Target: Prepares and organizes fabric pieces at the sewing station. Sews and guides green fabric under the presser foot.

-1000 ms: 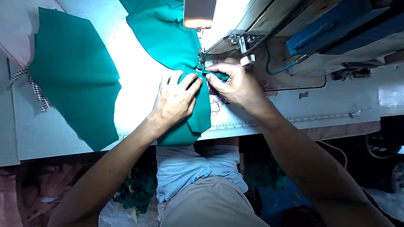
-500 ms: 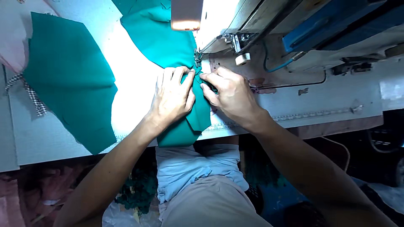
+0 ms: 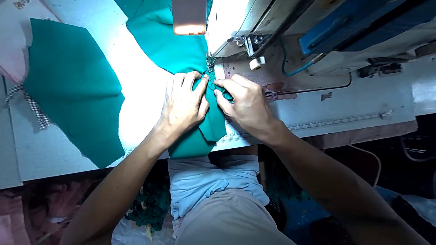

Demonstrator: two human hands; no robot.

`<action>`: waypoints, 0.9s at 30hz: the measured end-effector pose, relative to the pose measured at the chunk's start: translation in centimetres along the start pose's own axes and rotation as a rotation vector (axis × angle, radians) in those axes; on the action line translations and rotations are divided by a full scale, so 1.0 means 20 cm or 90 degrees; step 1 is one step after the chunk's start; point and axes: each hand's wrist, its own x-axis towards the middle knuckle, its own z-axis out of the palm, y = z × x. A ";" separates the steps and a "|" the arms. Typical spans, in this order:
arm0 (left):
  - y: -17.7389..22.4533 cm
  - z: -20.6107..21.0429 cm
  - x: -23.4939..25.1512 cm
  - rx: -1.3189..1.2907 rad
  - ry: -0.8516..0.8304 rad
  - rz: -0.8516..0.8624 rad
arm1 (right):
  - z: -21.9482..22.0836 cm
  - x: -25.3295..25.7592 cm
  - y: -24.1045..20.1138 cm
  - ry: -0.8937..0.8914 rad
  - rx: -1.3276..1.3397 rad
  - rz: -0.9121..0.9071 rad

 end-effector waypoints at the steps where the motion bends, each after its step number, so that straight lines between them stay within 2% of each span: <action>1: 0.00 0.00 0.00 0.000 -0.002 -0.002 | 0.02 0.01 0.01 0.001 -0.001 0.001; 6: 0.01 -0.04 0.02 0.030 -0.049 -0.026 | 0.02 0.00 0.01 -0.031 -0.001 0.012; 7: 0.00 -0.04 0.02 0.028 -0.032 -0.020 | 0.01 -0.01 0.00 -0.036 0.002 0.016; 10: 0.01 -0.06 0.01 0.026 0.057 0.054 | 0.01 0.00 0.00 -0.038 0.011 0.026; 12: 0.01 -0.06 0.01 0.005 0.059 0.106 | 0.03 0.01 0.01 -0.030 0.008 0.028; 16: -0.02 -0.02 -0.01 -0.020 0.006 0.072 | 0.03 0.02 0.02 -0.047 0.022 0.053; 22: 0.00 -0.03 0.03 0.016 0.022 0.064 | -0.03 -0.02 0.01 -0.043 0.088 0.092; 27: 0.02 -0.06 0.05 0.048 -0.009 0.077 | -0.05 0.00 0.06 -0.064 0.045 0.111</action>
